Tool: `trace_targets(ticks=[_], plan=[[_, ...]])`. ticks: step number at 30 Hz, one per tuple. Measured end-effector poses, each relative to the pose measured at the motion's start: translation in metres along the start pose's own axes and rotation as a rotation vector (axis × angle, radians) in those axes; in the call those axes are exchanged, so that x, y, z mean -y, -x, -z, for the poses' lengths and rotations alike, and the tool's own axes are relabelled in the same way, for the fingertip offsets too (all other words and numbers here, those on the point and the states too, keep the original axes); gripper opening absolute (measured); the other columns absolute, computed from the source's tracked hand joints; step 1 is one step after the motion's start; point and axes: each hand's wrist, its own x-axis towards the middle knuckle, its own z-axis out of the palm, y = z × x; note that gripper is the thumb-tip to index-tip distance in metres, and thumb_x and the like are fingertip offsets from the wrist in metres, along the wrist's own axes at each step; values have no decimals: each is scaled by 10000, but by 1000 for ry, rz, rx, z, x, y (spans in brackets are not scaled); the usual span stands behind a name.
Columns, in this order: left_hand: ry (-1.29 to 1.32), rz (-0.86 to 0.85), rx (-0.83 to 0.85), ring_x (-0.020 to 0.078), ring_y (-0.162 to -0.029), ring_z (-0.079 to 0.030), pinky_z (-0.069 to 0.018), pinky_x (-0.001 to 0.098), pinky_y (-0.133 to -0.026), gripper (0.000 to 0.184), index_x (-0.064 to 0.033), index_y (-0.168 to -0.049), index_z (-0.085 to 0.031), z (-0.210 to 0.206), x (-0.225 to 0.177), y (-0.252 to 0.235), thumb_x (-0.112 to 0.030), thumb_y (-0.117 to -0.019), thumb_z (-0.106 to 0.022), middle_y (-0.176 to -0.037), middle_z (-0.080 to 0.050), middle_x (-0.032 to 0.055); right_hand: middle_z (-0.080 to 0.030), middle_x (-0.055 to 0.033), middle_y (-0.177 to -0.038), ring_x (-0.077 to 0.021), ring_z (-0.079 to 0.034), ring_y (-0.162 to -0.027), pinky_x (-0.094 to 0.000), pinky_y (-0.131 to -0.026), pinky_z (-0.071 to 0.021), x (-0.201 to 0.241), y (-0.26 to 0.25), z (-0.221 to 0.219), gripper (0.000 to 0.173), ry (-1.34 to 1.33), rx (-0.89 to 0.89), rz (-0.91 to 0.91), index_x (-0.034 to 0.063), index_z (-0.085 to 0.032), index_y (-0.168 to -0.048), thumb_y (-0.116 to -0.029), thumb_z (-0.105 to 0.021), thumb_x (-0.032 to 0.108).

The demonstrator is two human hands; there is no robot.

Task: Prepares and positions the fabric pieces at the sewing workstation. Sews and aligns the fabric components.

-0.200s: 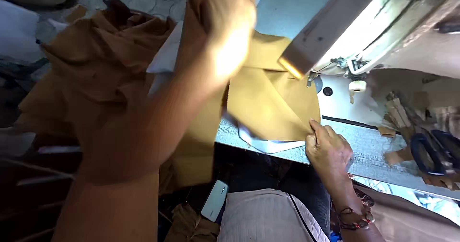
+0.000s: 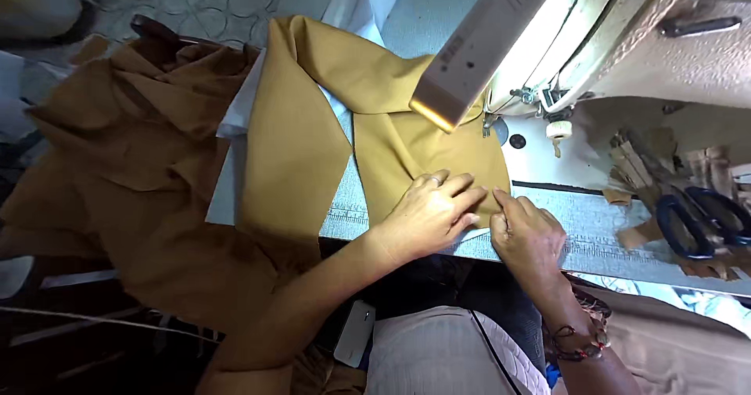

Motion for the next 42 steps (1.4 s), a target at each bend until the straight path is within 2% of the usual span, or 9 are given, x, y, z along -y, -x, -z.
trace_targets(ticks=[2,4,8,12,15,18,23,29,42], plan=[[-10,48,2,408,-1345,-538,-437,616,-1034,471,-149,-1320,-697,-11,5,17,-455,-984,-570,-1429,-614,137,-656,-161,-700,-324,-625,-558,-446,-491,-452,0,0,2,348,-14,30,-6,-6,-766,-1127,-874,-541,76],[-45,-8,-53,403,-1343,-542,-425,607,-1054,462,-175,-1317,-705,-17,8,27,-457,-966,-601,-1432,-616,125,-660,-171,-727,-334,-625,-576,-455,-506,-448,-1,0,4,365,-39,74,-10,-15,-753,-1156,-865,-547,64],[-73,-272,-244,329,-1225,-646,-482,496,-1056,235,-116,-1097,-780,-27,16,29,-256,-996,-620,-1200,-738,111,-682,-201,-824,-360,-648,-644,-490,-553,-480,-4,-4,16,395,-114,214,-16,-24,-710,-1239,-888,-537,28],[-10,-335,-299,285,-1107,-697,-522,399,-1014,174,-40,-959,-785,-30,17,26,-130,-976,-638,-1051,-761,123,-634,-193,-891,-327,-625,-694,-463,-583,-497,-4,-3,30,379,-188,289,-71,-13,-690,-1280,-933,-546,37],[7,-335,-320,305,-1127,-691,-517,412,-1033,145,-18,-954,-777,-33,15,28,-74,-959,-643,-1050,-758,138,-596,-192,-964,-282,-592,-684,-395,-536,-485,0,16,36,285,-225,155,-69,-3,-730,-1149,-936,-559,77],[-3,-327,-339,308,-1135,-692,-513,416,-1040,147,-13,-972,-779,-38,14,30,-75,-956,-647,-1061,-761,141,-640,-171,-866,-282,-615,-685,-395,-561,-488,9,38,35,221,-240,81,18,45,-777,-954,-916,-563,88],[-80,-302,-309,276,-1089,-711,-540,397,-982,149,-56,-1027,-777,-37,10,30,-72,-961,-644,-1080,-765,118,-638,-139,-791,-291,-614,-696,-392,-596,-464,15,45,26,286,-173,99,109,112,-803,-1078,-922,-565,97],[-102,-277,-311,266,-1078,-717,-548,392,-958,155,-66,-1017,-774,-37,7,29,-57,-962,-629,-1094,-768,109,-683,-116,-846,-273,-629,-757,-383,-658,-460,15,47,23,283,-155,60,116,140,-804,-1055,-933,-550,126],[-147,-276,-282,248,-1094,-710,-544,402,-949,231,-98,-1047,-777,-39,3,26,-9,-963,-581,-1116,-769,69,-708,-116,-914,-293,-648,-798,-403,-667,-462,18,47,20,268,-51,67,168,177,-790,-1021,-941,-534,182]])
